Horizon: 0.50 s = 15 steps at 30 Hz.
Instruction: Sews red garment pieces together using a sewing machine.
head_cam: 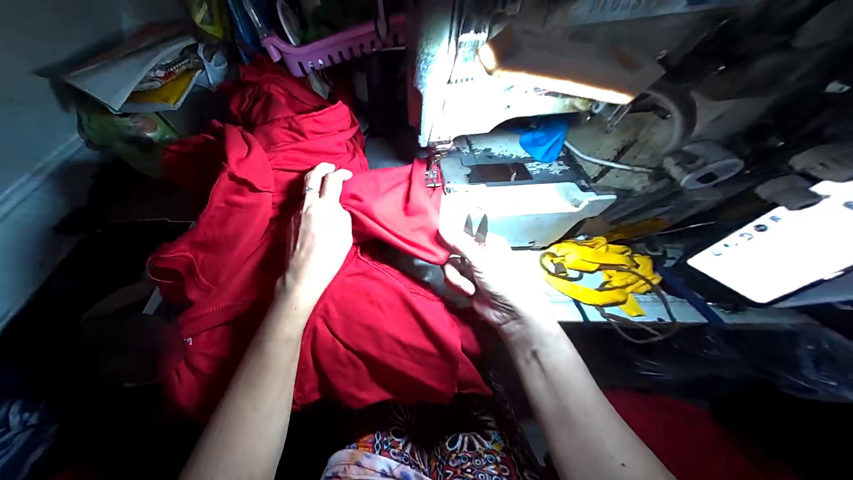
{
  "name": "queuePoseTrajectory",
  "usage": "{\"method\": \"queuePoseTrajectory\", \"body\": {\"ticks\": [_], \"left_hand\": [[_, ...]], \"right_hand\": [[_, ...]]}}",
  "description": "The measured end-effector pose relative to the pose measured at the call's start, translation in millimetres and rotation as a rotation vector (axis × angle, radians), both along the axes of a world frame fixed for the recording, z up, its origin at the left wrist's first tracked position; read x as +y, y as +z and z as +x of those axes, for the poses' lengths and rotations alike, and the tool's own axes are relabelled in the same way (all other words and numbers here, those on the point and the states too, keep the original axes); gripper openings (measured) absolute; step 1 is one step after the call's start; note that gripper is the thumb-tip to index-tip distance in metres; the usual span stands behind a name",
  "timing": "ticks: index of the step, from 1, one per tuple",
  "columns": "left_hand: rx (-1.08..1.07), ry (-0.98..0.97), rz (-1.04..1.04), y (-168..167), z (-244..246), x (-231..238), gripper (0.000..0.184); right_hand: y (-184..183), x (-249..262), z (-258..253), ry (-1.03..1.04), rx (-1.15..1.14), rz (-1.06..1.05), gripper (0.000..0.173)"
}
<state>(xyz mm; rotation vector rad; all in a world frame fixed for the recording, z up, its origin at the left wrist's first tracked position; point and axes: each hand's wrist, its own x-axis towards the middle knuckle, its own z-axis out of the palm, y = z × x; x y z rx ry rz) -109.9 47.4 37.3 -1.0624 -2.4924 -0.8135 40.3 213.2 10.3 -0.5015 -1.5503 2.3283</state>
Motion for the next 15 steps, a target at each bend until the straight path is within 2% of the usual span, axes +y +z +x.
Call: {"method": "queuePoseTrajectory", "body": {"ticks": [1, 2, 3, 4, 6, 8, 10, 11, 15], "left_hand": [[0.016, -0.048, 0.051, 6.0, 10.2, 3.1, 0.034], [0.005, -0.089, 0.121, 9.4, 19.6, 8.0, 0.028], [-0.070, -0.118, 0.180, 12.4, 28.3, 14.3, 0.024], [-0.206, -0.159, 0.221, 14.6, 34.5, 21.3, 0.025], [-0.575, -0.276, 0.283, 14.1, 40.5, 34.8, 0.026], [-0.863, -0.351, 0.351, 6.1, 42.9, 44.1, 0.022], [-0.973, -0.394, 0.389, -4.3, 44.2, 47.4, 0.013], [-0.985, -0.416, 0.376, -8.7, 44.6, 47.6, 0.011], [-1.060, -0.454, 0.302, -14.1, 45.1, 48.3, 0.007]], "right_hand": [[0.4, 0.2, 0.1, -0.055, 0.010, 0.119, 0.007], [-0.2, 0.0, 0.8, -0.095, 0.007, 0.271, 0.012], [-1.5, -1.5, 3.1, -0.128, 0.018, 0.424, 0.024], [-2.1, -4.8, 6.7, -0.146, 0.046, 0.585, 0.028], [1.5, -16.8, 14.6, -0.161, 0.141, 0.844, 0.018], [0.1, -21.8, 20.1, -0.089, 0.251, 0.966, 0.011], [-6.5, -16.9, 22.4, -0.069, 0.229, 0.944, 0.010], [-9.5, -11.5, 23.4, -0.073, 0.171, 0.864, 0.012], [-8.1, 6.5, 16.3, -0.076, -0.058, 0.376, 0.009]]}}
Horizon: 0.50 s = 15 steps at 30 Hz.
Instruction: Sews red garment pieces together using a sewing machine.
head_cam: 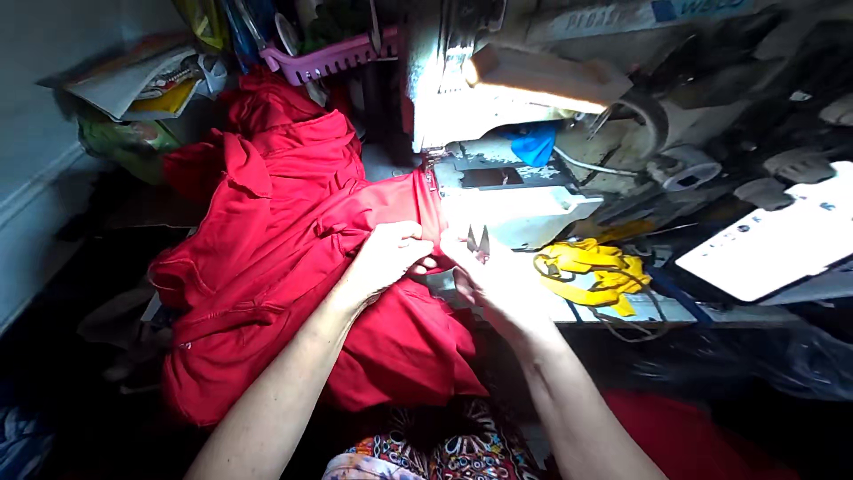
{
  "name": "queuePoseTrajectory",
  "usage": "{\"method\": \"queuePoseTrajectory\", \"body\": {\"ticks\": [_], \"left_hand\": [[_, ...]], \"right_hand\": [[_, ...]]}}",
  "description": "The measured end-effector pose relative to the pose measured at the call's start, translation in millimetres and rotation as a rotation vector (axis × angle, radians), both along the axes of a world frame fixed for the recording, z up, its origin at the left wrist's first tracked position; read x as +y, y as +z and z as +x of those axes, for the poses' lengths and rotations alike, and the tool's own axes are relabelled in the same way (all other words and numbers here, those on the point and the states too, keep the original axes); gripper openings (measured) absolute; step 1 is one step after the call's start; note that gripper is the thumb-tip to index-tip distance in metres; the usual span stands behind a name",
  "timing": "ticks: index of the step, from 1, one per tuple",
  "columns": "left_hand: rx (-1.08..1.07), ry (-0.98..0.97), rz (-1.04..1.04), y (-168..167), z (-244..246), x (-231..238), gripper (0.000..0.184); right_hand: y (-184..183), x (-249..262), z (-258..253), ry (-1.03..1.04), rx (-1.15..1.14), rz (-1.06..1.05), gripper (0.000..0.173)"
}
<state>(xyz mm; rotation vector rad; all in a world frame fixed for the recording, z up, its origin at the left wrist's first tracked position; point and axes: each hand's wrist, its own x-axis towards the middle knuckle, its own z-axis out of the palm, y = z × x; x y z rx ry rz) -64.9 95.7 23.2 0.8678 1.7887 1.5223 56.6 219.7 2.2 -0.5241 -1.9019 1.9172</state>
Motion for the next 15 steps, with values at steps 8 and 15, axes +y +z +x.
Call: {"method": "queuePoseTrajectory", "body": {"ticks": [8, 15], "left_hand": [[0.504, -0.315, -0.108, 33.0, -26.5, -9.7, 0.019], [1.240, -0.432, -0.707, 112.2, -49.4, -12.1, 0.019]], "right_hand": [[11.9, -4.7, 7.5, 0.009, -0.024, 0.286, 0.013], [34.7, -3.0, -8.3, 0.041, 0.096, 0.518, 0.013]]}}
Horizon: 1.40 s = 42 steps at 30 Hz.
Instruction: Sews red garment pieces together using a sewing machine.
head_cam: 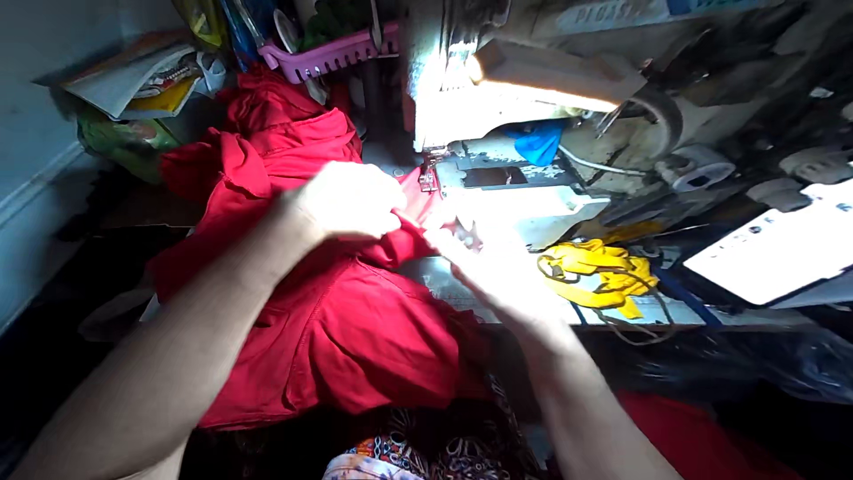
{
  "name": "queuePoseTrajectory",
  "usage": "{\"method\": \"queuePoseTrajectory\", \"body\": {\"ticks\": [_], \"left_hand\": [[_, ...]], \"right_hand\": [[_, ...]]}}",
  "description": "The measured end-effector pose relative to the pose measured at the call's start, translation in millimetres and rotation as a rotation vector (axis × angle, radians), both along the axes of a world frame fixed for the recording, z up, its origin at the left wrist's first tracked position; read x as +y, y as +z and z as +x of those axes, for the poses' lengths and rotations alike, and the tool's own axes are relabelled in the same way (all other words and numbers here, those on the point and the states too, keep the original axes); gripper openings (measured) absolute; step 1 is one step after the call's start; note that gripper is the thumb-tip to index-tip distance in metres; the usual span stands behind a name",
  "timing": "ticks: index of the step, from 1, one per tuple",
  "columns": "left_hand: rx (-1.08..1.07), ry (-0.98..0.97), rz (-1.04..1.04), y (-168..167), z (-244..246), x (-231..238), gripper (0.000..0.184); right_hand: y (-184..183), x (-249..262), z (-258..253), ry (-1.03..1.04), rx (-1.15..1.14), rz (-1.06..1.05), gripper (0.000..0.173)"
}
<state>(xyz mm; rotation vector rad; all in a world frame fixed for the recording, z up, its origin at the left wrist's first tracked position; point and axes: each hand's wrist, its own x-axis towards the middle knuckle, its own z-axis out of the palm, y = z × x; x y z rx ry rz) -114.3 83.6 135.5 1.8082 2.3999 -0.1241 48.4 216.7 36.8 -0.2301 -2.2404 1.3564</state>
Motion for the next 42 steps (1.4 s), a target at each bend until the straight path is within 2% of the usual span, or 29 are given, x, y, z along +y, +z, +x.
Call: {"method": "queuePoseTrajectory", "body": {"ticks": [3, 6, 9, 12, 13, 16, 19, 21, 28, 32, 33, 37, 42], "left_hand": [[0.125, 0.083, 0.047, 32.8, -29.8, -24.2, 0.025], [0.118, 0.008, 0.118, 47.5, -29.9, -34.6, 0.026], [0.112, -0.197, 0.265, 39.7, -20.3, -26.4, 0.023], [-0.020, -0.520, 0.469, 8.9, -47.2, 1.9, 0.024], [-0.066, -0.523, 0.422, 11.1, -38.6, 2.5, 0.022], [-0.131, -0.342, 0.168, 30.3, -5.1, -5.8, 0.022], [-0.034, -0.198, 0.055, 28.2, -12.2, 0.8, 0.018], [0.022, -0.119, 0.004, 27.9, -16.4, 3.8, 0.017], [0.081, -0.130, 0.048, 36.9, 1.8, -1.3, 0.011], [0.176, -0.266, 0.188, 23.1, -12.5, -3.2, 0.027], [0.188, -0.255, 0.175, 23.0, -11.0, -2.6, 0.029], [0.139, -0.131, 0.098, 29.8, 8.4, 0.9, 0.011], [0.217, -0.086, 0.097, 27.8, 6.7, 4.2, 0.015]], "right_hand": [[3.7, 18.9, -1.5, -0.061, 0.027, -0.120, 0.019], [4.9, 23.5, -16.9, -0.065, 0.052, -0.069, 0.026], [0.9, 23.6, -41.0, 0.012, 0.032, -0.019, 0.029], [-7.6, 15.3, -28.3, 0.116, -0.038, -0.141, 0.022], [-11.6, 13.0, -22.7, 0.154, -0.030, -0.192, 0.019], [-28.7, 11.6, -18.0, 0.175, 0.001, -0.330, 0.016], [-33.9, 14.1, -21.6, 0.168, 0.017, -0.409, 0.013], [-33.7, 17.7, -25.5, 0.174, 0.016, -0.392, 0.012], [-36.6, 21.3, -26.8, 0.197, 0.044, -0.368, 0.010], [-39.9, 24.8, -32.0, 0.209, 0.061, -0.355, 0.011], [-41.3, 27.0, -36.9, 0.215, 0.074, -0.366, 0.010], [-43.2, 27.6, -40.3, 0.202, 0.096, -0.378, 0.013], [-44.8, 29.0, -38.3, 0.217, 0.090, -0.354, 0.017]]}}
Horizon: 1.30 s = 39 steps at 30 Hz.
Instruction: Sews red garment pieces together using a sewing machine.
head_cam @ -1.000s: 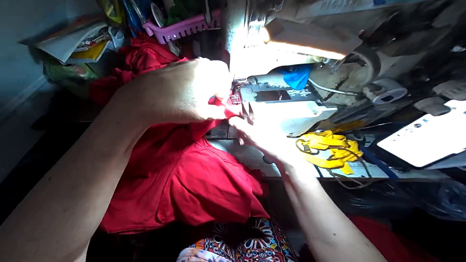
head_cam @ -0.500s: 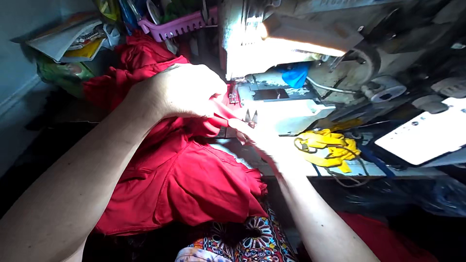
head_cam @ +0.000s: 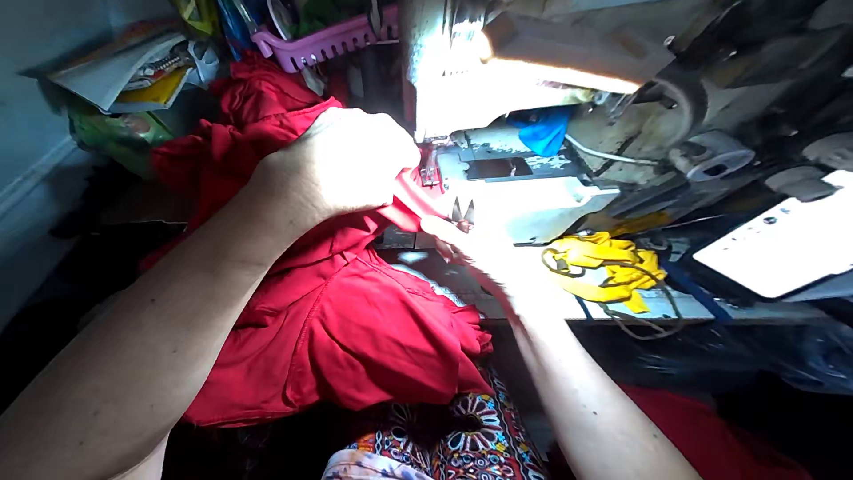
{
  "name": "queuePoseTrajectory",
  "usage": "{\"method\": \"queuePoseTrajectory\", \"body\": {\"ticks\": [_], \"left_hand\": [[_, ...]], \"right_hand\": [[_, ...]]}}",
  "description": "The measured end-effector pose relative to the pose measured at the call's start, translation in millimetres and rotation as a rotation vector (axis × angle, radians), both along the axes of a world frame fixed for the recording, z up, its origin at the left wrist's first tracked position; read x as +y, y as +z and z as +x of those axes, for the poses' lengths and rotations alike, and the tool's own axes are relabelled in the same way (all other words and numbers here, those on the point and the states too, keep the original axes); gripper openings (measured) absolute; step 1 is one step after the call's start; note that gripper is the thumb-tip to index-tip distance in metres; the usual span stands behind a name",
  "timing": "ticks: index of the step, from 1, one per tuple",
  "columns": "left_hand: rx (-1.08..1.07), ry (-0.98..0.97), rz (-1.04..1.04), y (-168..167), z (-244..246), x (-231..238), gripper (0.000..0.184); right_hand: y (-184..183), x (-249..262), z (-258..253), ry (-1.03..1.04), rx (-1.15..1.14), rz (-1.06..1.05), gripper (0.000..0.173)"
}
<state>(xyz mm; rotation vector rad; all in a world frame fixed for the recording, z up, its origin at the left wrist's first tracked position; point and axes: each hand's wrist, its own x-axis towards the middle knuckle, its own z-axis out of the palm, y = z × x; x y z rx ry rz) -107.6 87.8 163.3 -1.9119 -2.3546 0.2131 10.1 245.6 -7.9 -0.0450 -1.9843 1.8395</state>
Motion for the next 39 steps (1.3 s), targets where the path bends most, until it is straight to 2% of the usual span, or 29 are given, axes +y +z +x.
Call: {"method": "queuePoseTrajectory", "body": {"ticks": [4, 7, 9, 12, 14, 16, 18, 23, 28, 33, 37, 39], "left_hand": [[0.056, 0.079, -0.019, 1.4, -1.6, 4.8, 0.017], [-0.074, -0.024, 0.000, 3.2, -1.0, 5.9, 0.024], [-0.129, -0.016, -0.044, 5.7, 3.4, 9.5, 0.023], [-0.007, 0.077, -0.038, 4.3, 1.5, 12.4, 0.021], [0.028, 0.111, -0.044, 5.1, -0.1, 13.1, 0.019], [-0.055, 0.016, -0.021, 4.1, -2.8, 12.0, 0.016], [-0.161, -0.045, -0.048, 3.1, -2.2, 12.3, 0.020], [-0.075, 0.098, -0.009, -4.1, -10.0, 9.5, 0.016], [-0.249, -0.038, 0.064, -17.2, -12.8, 0.9, 0.026], [-0.360, -0.010, 0.005, -33.7, -20.1, -2.6, 0.028], [-0.410, 0.009, 0.136, -47.4, -36.1, 0.9, 0.031], [-0.428, 0.094, 0.237, -54.8, -42.2, 5.6, 0.037]], "right_hand": [[7.8, -6.2, 13.1, -0.013, -0.060, 0.017, 0.014], [6.4, -6.6, 12.5, -0.013, -0.045, 0.001, 0.011], [6.7, -6.3, 13.9, -0.030, -0.042, 0.032, 0.014], [8.1, -7.0, 15.7, -0.032, -0.049, 0.035, 0.020], [6.9, -5.9, 14.3, -0.005, -0.041, 0.013, 0.018], [5.9, -4.6, 13.4, 0.012, -0.037, 0.019, 0.015], [7.2, -5.7, 13.1, -0.002, -0.047, 0.029, 0.011], [6.2, -5.9, 12.7, -0.005, -0.039, 0.021, 0.016], [10.5, -13.0, 20.6, -0.089, -0.064, 0.014, 0.015], [1.1, -13.0, 17.3, -0.116, -0.019, 0.020, 0.019], [1.3, -13.2, 15.9, -0.117, -0.027, 0.019, 0.019], [1.0, -15.3, 16.9, -0.154, -0.045, 0.021, 0.020]]}}
